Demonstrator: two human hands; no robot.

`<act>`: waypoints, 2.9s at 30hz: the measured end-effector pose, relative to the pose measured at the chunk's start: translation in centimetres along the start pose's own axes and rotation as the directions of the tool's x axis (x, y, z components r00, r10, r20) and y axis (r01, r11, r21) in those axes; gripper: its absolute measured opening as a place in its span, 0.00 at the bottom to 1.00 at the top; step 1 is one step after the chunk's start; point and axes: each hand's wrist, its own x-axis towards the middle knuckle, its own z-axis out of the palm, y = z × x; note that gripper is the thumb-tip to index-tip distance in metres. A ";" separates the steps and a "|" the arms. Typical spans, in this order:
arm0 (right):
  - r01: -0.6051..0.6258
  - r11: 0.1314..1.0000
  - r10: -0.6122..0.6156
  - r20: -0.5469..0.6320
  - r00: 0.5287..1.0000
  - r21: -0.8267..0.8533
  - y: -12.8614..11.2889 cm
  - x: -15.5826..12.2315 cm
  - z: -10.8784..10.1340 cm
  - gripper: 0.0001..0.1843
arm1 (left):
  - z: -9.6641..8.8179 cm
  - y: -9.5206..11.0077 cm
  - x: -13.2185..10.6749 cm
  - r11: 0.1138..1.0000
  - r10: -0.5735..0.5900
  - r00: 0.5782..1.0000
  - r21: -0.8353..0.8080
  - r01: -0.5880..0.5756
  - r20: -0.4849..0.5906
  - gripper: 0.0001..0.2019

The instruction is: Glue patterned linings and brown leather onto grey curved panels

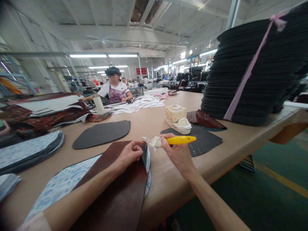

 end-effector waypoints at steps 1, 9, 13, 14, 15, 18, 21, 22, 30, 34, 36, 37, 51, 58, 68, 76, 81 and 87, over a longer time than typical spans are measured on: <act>-0.007 1.000 0.007 -0.040 0.999 -0.006 0.0 -0.4 -0.6 0.12 | 0.0 0.2 0.1 1.000 0.004 1.000 0.021 -0.004 -0.011 0.18; -0.127 0.992 0.122 -0.147 0.982 -0.026 0.2 -4.3 -4.2 0.14 | 2.4 5.5 -10.4 0.832 -0.107 0.986 0.555 0.020 0.124 0.35; -0.092 0.995 0.086 -0.138 0.987 -0.038 -0.8 -5.4 -4.5 0.13 | 2.8 5.8 -14.7 0.693 -0.242 0.951 0.720 0.030 0.192 0.41; -0.077 0.996 0.071 -0.139 0.988 -0.038 -1.1 -5.6 -4.6 0.13 | 2.7 5.6 -15.0 0.678 -0.234 0.953 0.735 0.017 0.193 0.39; -0.065 0.997 0.059 -0.141 0.988 -0.036 -1.4 -5.7 -4.6 0.13 | 2.5 5.3 -15.0 0.670 -0.217 0.957 0.742 0.003 0.193 0.38; -0.061 0.998 0.058 -0.144 0.988 -0.015 -2.0 -6.1 -4.8 0.13 | 2.3 4.9 -14.9 0.657 -0.204 0.964 0.754 0.007 0.169 0.36; -0.059 0.998 0.059 -0.149 0.987 0.004 -2.2 -6.5 -4.8 0.12 | 2.7 5.0 -15.1 0.613 -0.231 0.959 0.790 0.015 0.161 0.39; -0.052 0.999 0.052 -0.149 0.987 0.008 -2.2 -6.6 -4.8 0.12 | 2.8 4.9 -15.2 0.603 -0.223 0.960 0.798 0.001 0.167 0.39; -0.042 0.999 0.041 -0.140 0.989 -0.007 -2.1 -7.1 -4.8 0.11 | 2.3 4.3 -15.3 0.635 -0.161 0.976 0.772 -0.009 0.144 0.29; -0.050 0.999 0.050 -0.133 0.990 0.004 -2.3 -7.2 -4.7 0.11 | 2.6 4.0 -15.6 0.595 -0.130 0.979 0.802 -0.049 0.157 0.36; -0.050 0.999 0.050 -0.130 0.990 0.004 -2.3 -7.3 -4.6 0.11 | 2.6 3.8 -15.7 0.591 -0.090 0.980 0.802 -0.091 0.177 0.33; -0.048 0.999 0.048 -0.130 0.990 0.003 -2.3 -7.4 -4.6 0.11 | 2.5 3.7 -15.7 0.596 -0.078 0.981 0.797 -0.100 0.181 0.32; -0.137 0.988 0.146 -0.164 0.976 0.066 -1.6 -7.5 -5.9 0.12 | 2.1 4.3 -12.0 0.875 0.152 0.988 0.460 -0.150 0.032 0.17; 0.090 0.995 -0.095 -0.145 0.985 -0.038 -2.6 -8.1 -5.2 0.08 | 3.0 1.4 -9.7 0.994 -0.093 0.993 -0.048 0.097 0.074 0.22; 0.502 0.848 -0.489 0.113 0.865 -0.168 -4.4 -9.9 -2.6 0.09 | 3.0 1.9 -10.2 0.978 -0.102 0.990 -0.173 0.117 0.096 0.26; 0.370 0.923 -0.334 0.257 0.907 -0.104 -5.4 -10.4 -2.6 0.06 | 3.0 1.8 -10.0 0.981 -0.074 0.992 -0.170 0.091 0.104 0.24; 0.209 0.965 -0.169 0.235 0.957 -0.156 -3.5 -9.2 -2.5 0.08 | 3.0 1.6 -10.1 0.980 -0.065 0.991 -0.180 0.086 0.117 0.22; 0.246 0.954 -0.209 0.210 0.955 -0.169 -1.6 -7.9 -2.1 0.07 | 3.0 1.4 -10.0 0.974 -0.060 0.990 -0.209 0.085 0.125 0.21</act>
